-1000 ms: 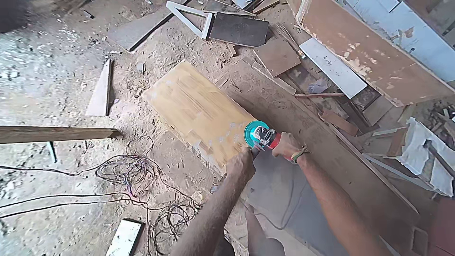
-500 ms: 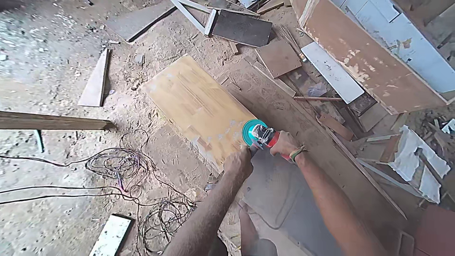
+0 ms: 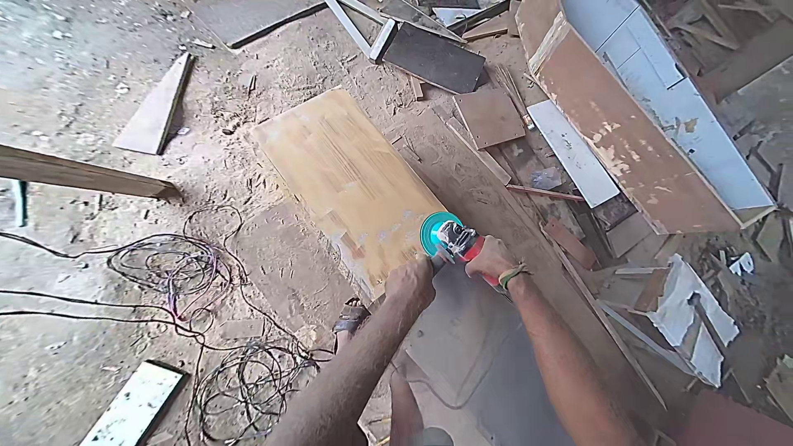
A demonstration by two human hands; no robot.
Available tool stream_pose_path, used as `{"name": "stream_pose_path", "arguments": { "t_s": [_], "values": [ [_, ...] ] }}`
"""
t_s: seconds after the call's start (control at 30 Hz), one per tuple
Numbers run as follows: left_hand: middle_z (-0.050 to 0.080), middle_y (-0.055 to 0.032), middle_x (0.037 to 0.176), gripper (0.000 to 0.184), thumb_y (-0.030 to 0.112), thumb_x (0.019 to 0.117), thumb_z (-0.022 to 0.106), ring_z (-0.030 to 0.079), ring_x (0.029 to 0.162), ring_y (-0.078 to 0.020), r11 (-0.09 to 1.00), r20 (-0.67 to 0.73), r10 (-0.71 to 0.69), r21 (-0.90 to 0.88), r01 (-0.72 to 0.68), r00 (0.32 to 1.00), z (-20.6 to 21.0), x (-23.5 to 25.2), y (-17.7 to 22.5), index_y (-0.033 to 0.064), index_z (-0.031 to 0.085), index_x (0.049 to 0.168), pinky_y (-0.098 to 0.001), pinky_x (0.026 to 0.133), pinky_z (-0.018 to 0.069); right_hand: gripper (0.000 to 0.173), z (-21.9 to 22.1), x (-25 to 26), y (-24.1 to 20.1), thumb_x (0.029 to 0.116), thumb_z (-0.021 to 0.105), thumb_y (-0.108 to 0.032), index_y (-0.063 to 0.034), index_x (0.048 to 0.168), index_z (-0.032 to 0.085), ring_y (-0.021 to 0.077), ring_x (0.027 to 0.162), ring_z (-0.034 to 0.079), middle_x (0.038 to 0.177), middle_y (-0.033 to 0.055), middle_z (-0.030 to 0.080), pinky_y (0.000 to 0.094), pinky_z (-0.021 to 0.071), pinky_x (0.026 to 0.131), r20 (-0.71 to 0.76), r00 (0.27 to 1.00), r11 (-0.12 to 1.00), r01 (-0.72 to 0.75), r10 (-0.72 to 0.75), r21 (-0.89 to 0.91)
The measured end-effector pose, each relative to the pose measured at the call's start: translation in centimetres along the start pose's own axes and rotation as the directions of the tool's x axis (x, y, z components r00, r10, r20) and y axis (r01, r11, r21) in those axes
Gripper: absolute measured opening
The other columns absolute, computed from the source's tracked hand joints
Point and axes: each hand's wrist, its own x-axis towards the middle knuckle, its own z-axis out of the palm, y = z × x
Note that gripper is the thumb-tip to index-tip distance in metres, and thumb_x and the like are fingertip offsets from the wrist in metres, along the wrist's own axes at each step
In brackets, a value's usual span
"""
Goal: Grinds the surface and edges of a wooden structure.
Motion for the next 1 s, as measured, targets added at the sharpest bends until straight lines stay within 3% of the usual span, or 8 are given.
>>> {"name": "stream_pose_path", "arguments": {
  "t_s": [0.23,0.43,0.63,1.0],
  "values": [
    [0.071,-0.0159,0.113,0.042,0.015,0.0862,0.066,0.072,0.107,-0.0368,0.995,0.029,-0.091,-0.035,0.092,0.995,3.3,-2.7,-2.2,0.0081,0.056,0.126,-0.0572,0.083,0.0588,0.074,3.0,-1.6,-0.4,0.0598,0.091,-0.033,-0.0064,0.125,0.066,0.0316,0.112,0.069,0.118,0.0156,0.071,0.0554,0.0566,0.094,0.068,0.994,0.994,0.095,-0.091,-0.052],
    [0.069,-0.0192,0.115,0.042,0.011,0.0856,0.068,0.07,0.105,-0.0401,0.993,-0.012,0.059,-0.106,-0.06,0.998,2.2,-1.4,0.0,0.0054,0.058,0.127,-0.0609,0.08,0.0573,0.091,0.9,-1.0,1.0,0.0623,0.094,-0.029,0.0014,0.138,0.055,0.0393,0.119,0.065,0.128,0.0246,0.065,0.0597,0.0536,0.099,0.012,0.999,0.999,-0.039,0.039,-0.027],
    [0.071,-0.0172,0.111,0.041,0.008,0.086,0.066,0.071,0.104,-0.0384,0.979,0.06,-0.075,-0.183,0.085,0.995,3.6,-3.8,-3.0,0.0073,0.055,0.125,-0.0572,0.078,0.0587,0.077,3.9,-1.6,-0.8,0.0588,0.093,-0.034,-0.0057,0.125,0.066,0.0336,0.11,0.07,0.116,0.0177,0.072,0.058,0.0558,0.094,0.008,0.995,0.989,0.099,-0.099,-0.107],
    [0.072,-0.0169,0.107,0.039,0.017,0.0906,0.063,0.073,0.1,-0.0389,0.964,0.038,-0.2,-0.169,0.203,0.979,6.5,-5.4,-8.8,0.0095,0.056,0.129,-0.0572,0.079,0.0593,0.071,6.8,-4.2,-6.2,0.0603,0.089,-0.034,-0.0105,0.124,0.069,0.0302,0.111,0.07,0.117,0.0131,0.073,0.0558,0.0575,0.093,0.103,0.974,0.954,0.217,-0.2,-0.206]
  ]
}}
